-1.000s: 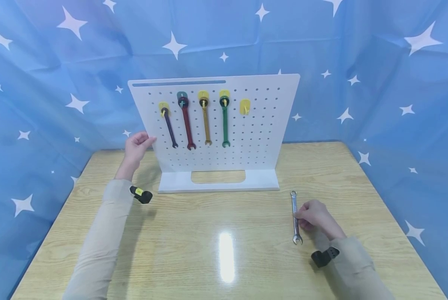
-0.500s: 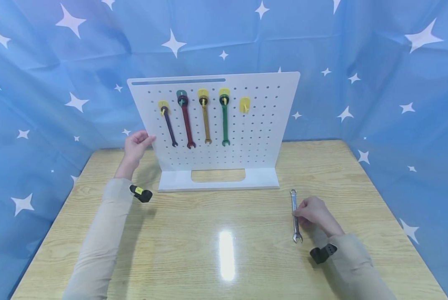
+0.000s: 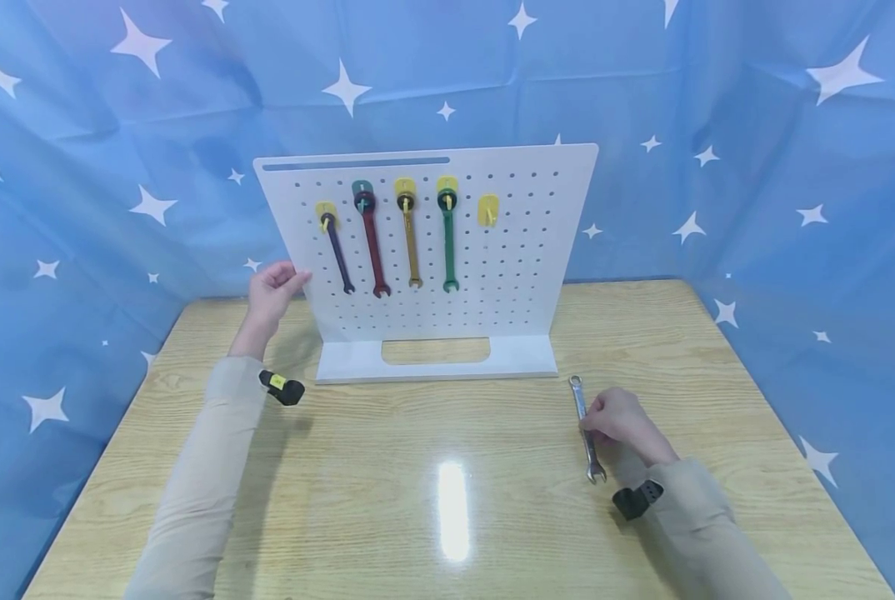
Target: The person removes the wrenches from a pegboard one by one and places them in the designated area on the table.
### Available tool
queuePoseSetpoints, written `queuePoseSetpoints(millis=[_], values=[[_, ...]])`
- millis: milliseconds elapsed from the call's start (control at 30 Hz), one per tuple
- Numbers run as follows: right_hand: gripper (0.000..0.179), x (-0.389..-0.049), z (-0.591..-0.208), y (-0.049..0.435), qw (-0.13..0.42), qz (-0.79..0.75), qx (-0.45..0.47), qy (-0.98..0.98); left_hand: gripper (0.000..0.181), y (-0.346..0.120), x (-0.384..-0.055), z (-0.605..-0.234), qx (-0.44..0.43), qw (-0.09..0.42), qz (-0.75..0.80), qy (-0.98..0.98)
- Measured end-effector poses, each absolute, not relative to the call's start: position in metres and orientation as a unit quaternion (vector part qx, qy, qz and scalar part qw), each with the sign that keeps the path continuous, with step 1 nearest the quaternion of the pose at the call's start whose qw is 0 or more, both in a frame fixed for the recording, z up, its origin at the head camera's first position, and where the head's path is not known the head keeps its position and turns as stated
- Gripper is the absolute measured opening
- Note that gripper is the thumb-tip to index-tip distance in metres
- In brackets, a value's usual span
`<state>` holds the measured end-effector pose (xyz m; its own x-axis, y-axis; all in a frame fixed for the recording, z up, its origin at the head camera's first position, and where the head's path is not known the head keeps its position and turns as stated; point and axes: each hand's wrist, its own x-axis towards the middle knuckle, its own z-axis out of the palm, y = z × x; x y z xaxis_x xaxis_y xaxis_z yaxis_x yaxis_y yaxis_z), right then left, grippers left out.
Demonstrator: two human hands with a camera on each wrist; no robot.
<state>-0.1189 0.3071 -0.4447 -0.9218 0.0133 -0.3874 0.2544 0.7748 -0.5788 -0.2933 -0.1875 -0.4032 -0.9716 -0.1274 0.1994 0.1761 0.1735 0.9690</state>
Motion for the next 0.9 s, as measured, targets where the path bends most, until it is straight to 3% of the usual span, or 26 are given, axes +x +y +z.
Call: queuePoseSetpoints(millis=[367,900], values=[[0.015,-0.119,-0.446,0.309,0.197,-0.329,0.083,0.92,0.022,-0.187,-0.293,-0.403,-0.012,0.115,-0.648,-0.753],[0.034,-0.141,-0.416,0.295,0.087,-0.421,0.04,0.902,0.02,-0.187,-0.292,-0.402,-0.007,0.117,-0.643,-0.757]])
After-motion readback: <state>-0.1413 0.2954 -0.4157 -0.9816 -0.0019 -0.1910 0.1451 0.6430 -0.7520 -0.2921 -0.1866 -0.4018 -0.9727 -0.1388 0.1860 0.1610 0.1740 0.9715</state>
